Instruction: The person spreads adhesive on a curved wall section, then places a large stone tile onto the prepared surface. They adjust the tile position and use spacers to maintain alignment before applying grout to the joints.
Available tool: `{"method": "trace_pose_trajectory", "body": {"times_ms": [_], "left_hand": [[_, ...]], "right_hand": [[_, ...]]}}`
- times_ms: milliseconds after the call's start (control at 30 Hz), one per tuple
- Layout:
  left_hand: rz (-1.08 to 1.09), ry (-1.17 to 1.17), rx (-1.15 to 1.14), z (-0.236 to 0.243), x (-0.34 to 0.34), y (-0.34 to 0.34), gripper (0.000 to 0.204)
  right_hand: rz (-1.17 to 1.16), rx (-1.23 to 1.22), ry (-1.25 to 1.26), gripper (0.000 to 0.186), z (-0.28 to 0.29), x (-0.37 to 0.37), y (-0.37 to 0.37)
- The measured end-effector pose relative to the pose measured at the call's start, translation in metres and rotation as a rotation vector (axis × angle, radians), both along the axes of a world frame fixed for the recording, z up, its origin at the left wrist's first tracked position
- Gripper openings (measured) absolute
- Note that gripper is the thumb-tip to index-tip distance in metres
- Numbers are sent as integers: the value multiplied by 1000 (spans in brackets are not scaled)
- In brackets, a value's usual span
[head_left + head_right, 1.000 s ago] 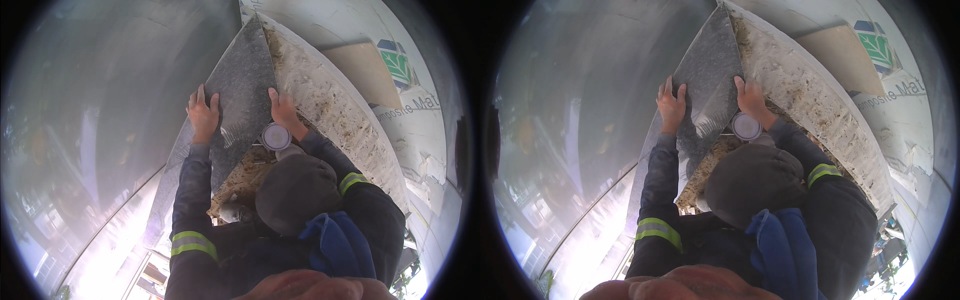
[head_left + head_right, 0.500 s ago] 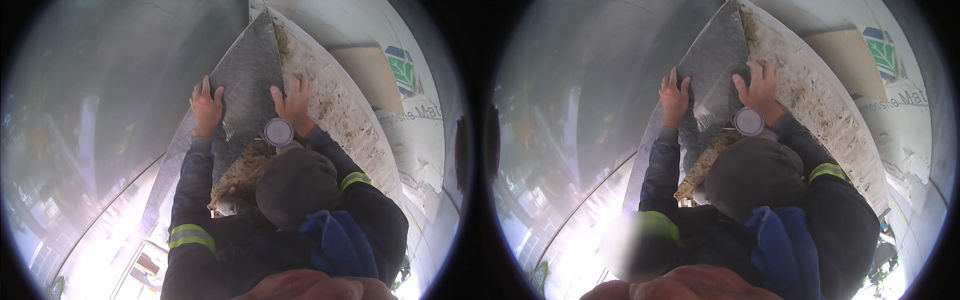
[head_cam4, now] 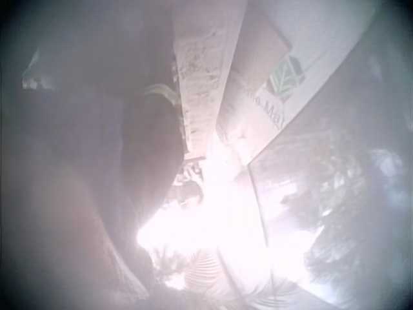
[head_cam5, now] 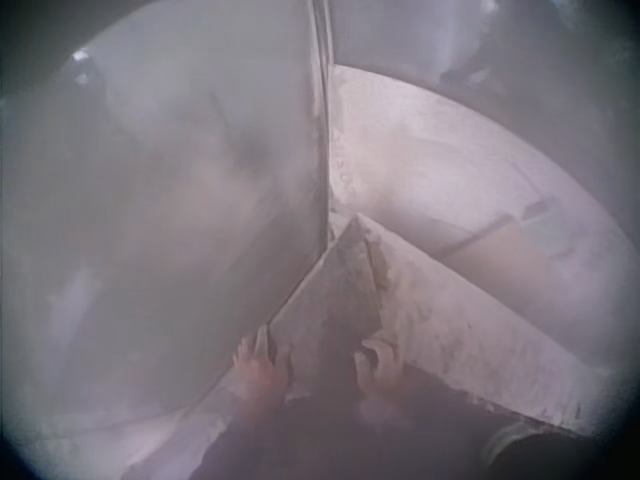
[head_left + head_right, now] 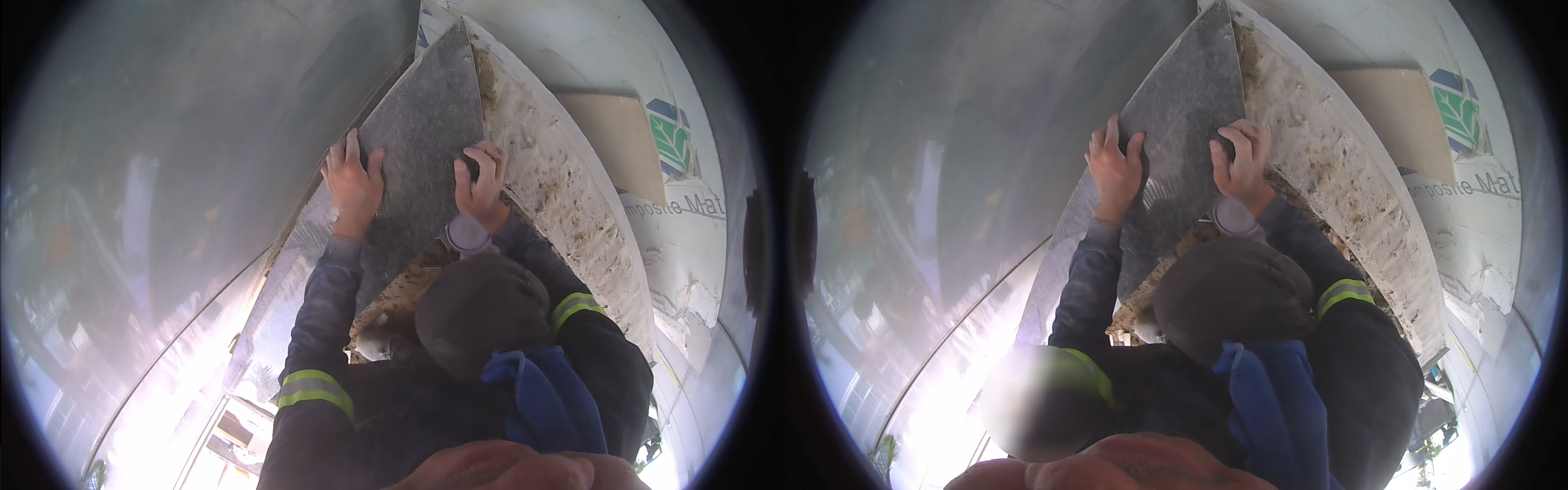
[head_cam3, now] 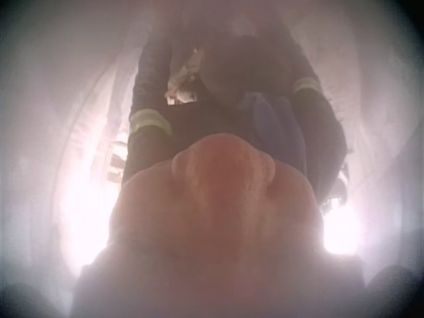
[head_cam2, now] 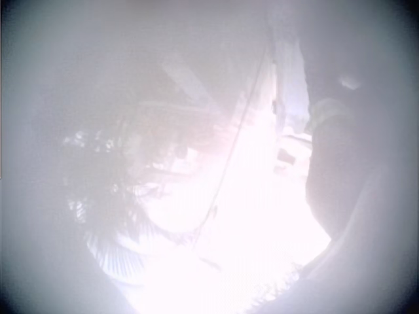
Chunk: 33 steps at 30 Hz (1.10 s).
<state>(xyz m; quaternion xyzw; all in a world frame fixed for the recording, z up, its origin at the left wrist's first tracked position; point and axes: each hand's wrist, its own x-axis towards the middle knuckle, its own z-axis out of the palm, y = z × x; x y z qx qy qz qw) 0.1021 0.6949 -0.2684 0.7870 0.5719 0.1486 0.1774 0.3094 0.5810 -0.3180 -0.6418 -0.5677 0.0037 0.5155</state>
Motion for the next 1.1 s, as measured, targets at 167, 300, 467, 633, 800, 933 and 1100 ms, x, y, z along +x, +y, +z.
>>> {"method": "trace_pose_trajectory", "body": {"times_ms": [167, 300, 467, 633, 800, 933, 1100], "left_hand": [[-37, -18, 45, 5, -2, -1, 59], [-39, -36, 35, 3, -4, -1, 60], [-40, -8, 33, 3, -8, -3, 60], [-9, 7, -7, -1, -5, -2, 60], [-213, -32, 66, 23, -30, -10, 69], [-314, 131, 140, 103, -108, -23, 41], [-86, -87, 485, 191, -274, -105, 10]], "right_hand": [[-18, 64, -30, 33, 15, -2, 5], [-15, -81, -172, 38, 37, 0, -7], [79, 2, -252, 42, 44, -6, -7], [78, 33, -246, 43, 17, -3, -2], [39, -49, -349, 41, 8, -10, -6], [82, 121, -339, 18, 9, 13, 15], [207, -60, -350, 26, 26, 44, 30]]}}
